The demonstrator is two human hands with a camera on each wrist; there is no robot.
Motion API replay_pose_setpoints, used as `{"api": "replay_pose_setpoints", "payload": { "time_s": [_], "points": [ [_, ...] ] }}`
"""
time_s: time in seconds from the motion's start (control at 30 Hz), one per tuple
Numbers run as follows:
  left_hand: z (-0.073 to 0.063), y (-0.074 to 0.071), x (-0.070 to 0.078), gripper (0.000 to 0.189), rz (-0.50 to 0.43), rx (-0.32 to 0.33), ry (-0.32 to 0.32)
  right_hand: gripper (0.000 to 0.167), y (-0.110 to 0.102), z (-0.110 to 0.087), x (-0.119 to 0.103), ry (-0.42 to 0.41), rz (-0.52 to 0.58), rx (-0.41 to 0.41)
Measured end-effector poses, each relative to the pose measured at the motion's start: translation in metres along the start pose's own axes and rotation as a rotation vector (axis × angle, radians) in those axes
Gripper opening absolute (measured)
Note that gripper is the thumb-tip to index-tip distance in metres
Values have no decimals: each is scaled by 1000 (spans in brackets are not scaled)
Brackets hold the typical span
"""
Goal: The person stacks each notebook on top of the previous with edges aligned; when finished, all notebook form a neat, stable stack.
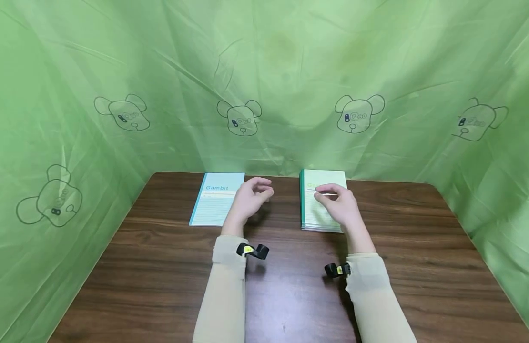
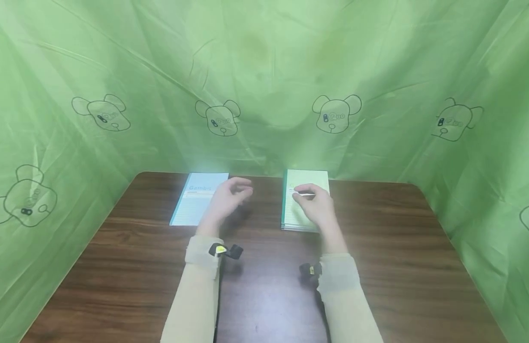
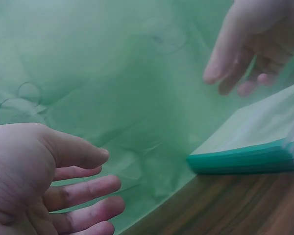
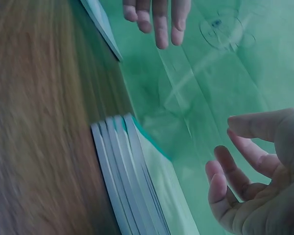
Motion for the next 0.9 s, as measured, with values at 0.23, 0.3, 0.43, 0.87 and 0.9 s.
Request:
{"api": "replay_pose_setpoints", "payload": {
  "time_s": [0.23, 0.3, 0.43, 0.87, 0.9],
  "points": [
    [-15, -39, -12, 34, -48, 80, -26, 28, 37, 4, -11, -51, 59, -49],
    [-21, -51, -13, 34, -51, 123, -44, 26, 49, 4, -16, -58, 70, -67],
    [-33, -73, -10, 33, -38, 206, -83, 28, 81, 3, -26, -67, 95, -129],
    [-59, -129, -34, 41, 346, 189, -145, 33, 162, 13, -48, -56, 74, -218],
    [-64, -137, -41, 41, 371, 191, -158, 34, 167, 16, -48, -47, 71, -222]
  ]
}}
Point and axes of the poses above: each hand's wrist, its own z-axis towards the middle knuckle, its own y-axis out of the palm, x = y × z, the point moved 9 cm from there along z, towards the middle knuckle, and after that the axes turned 13 degrees about -x, right-handed, at the moved point
